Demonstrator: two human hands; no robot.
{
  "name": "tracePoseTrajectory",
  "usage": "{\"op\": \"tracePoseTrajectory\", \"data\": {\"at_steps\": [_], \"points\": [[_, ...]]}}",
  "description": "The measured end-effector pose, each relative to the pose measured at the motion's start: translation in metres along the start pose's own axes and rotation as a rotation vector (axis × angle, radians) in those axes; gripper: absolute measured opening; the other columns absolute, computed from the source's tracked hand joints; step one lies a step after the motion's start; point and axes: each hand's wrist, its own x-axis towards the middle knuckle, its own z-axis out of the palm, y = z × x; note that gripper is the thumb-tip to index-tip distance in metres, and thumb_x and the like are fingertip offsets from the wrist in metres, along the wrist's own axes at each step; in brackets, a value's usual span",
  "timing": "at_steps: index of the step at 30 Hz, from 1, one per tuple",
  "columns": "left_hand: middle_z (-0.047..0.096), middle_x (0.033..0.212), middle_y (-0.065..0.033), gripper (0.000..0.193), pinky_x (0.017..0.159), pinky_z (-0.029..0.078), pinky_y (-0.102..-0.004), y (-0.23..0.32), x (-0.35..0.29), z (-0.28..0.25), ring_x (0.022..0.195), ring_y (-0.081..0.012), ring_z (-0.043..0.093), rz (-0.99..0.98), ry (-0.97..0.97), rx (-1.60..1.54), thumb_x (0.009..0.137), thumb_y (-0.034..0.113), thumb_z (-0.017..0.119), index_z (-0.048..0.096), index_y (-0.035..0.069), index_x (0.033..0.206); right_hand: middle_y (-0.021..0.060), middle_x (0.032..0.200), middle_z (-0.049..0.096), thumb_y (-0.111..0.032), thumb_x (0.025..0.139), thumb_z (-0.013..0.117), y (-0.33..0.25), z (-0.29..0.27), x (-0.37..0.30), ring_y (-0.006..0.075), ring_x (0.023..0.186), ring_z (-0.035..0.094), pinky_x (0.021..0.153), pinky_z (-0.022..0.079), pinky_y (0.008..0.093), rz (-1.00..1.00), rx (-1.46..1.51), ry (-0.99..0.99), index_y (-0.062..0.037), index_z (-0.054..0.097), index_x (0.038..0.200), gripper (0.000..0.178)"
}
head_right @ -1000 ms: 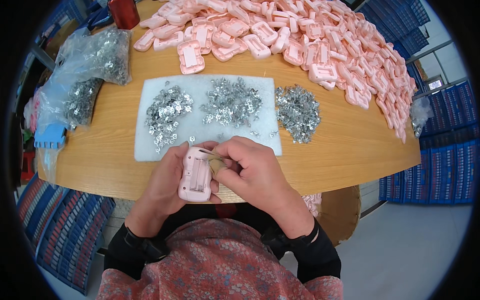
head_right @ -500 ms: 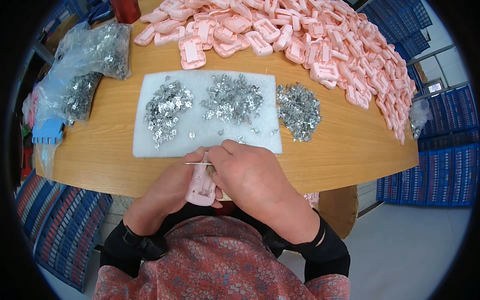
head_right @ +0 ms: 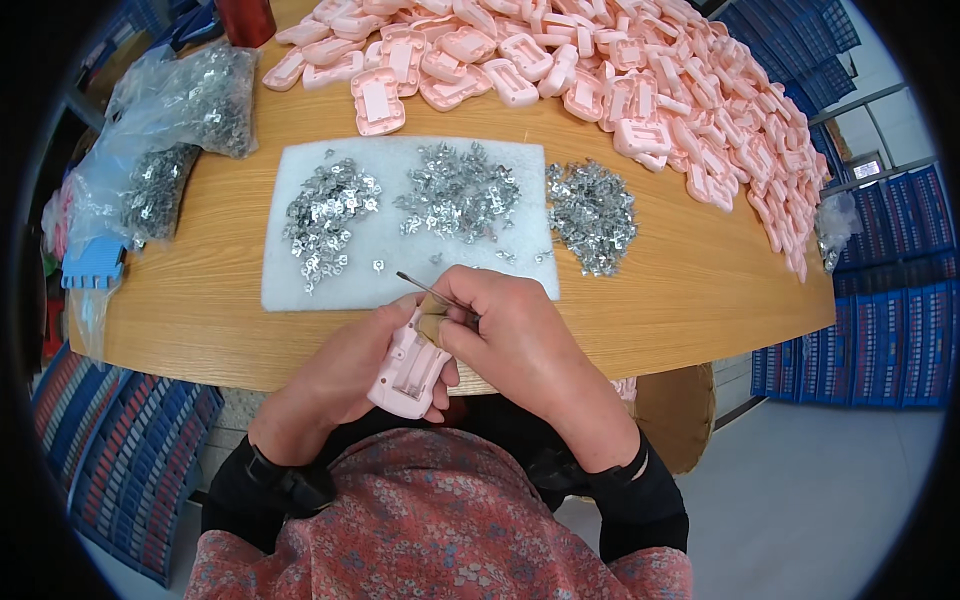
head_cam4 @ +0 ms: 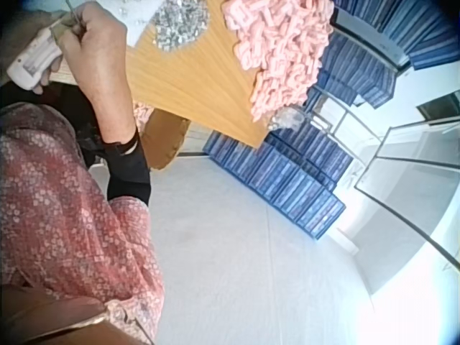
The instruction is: The person sits at a table and repeatedly inserts small metal pins into pink plastic housings using a small metal tool. They pick up a housing, position a pin, and use the tool to push it into place, then place the assembled unit aside.
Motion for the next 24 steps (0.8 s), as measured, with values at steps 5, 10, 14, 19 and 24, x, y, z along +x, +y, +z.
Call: {"op": "tracePoseTrajectory", "data": {"at_steps": [5,10,14,19,24], "points": [[0.067,0.088,-0.0139,0.054,0.062,0.058,-0.0351,0.003,-0.001,-0.001,0.07,-0.025,0.07,0.069,-0.073,0.004,0.106,0.047,0.026,0.04,0.008,0.141,0.0001,0.081,0.061,-0.007,0.086,0.071,0.012,-0.002,-0.006,0.0058,0.068,0.054,0.062,0.045,0.0234,-0.026,0.066,0.075,0.0008,0.066,0.107,0.023],[0.068,0.088,-0.0133,0.055,0.059,0.057,-0.0328,-0.001,-0.001,0.002,0.068,-0.0242,0.07,0.155,-0.09,0.047,0.107,0.045,0.025,0.038,0.006,0.143,0.0033,0.087,0.065,-0.011,0.093,0.067,0.013,0.01,-0.009,0.0074,0.07,0.06,0.063,0.049,0.0241,0.138,0.43,-0.094,0.0029,0.063,0.112,0.024],[0.067,0.089,-0.0118,0.054,0.061,0.056,-0.0305,0.006,-0.011,0.011,0.069,-0.0207,0.069,0.151,-0.076,0.068,0.107,0.042,0.027,0.037,0.005,0.144,0.0007,0.084,0.063,-0.016,0.097,0.065,0.024,0.005,-0.009,0.0045,0.068,0.057,0.06,0.046,0.0206,0.15,0.731,-0.146,0.0028,0.063,0.115,0.026],[0.065,0.09,-0.0076,0.043,0.069,0.053,-0.0275,-0.005,-0.012,0.0,0.076,-0.0121,0.063,0.365,0.101,0.329,0.106,0.026,0.041,0.044,0.002,0.14,-0.004,0.077,0.058,-0.017,0.097,0.066,0.033,0.006,-0.009,0.0012,0.062,0.047,0.054,0.038,0.0178,0.208,0.666,-0.104,0.0019,0.064,0.115,0.026],[0.063,0.107,-0.0059,0.039,0.08,0.051,-0.0258,0.004,-0.019,0.008,0.09,-0.0102,0.062,0.433,0.115,0.803,0.102,0.01,0.042,0.047,0.0,0.138,-0.0052,0.075,0.056,-0.018,0.097,0.066,0.032,0.005,-0.012,0.0001,0.062,0.044,0.052,0.035,0.0178,0.216,0.647,-0.083,0.0006,0.064,0.109,0.022]]}}
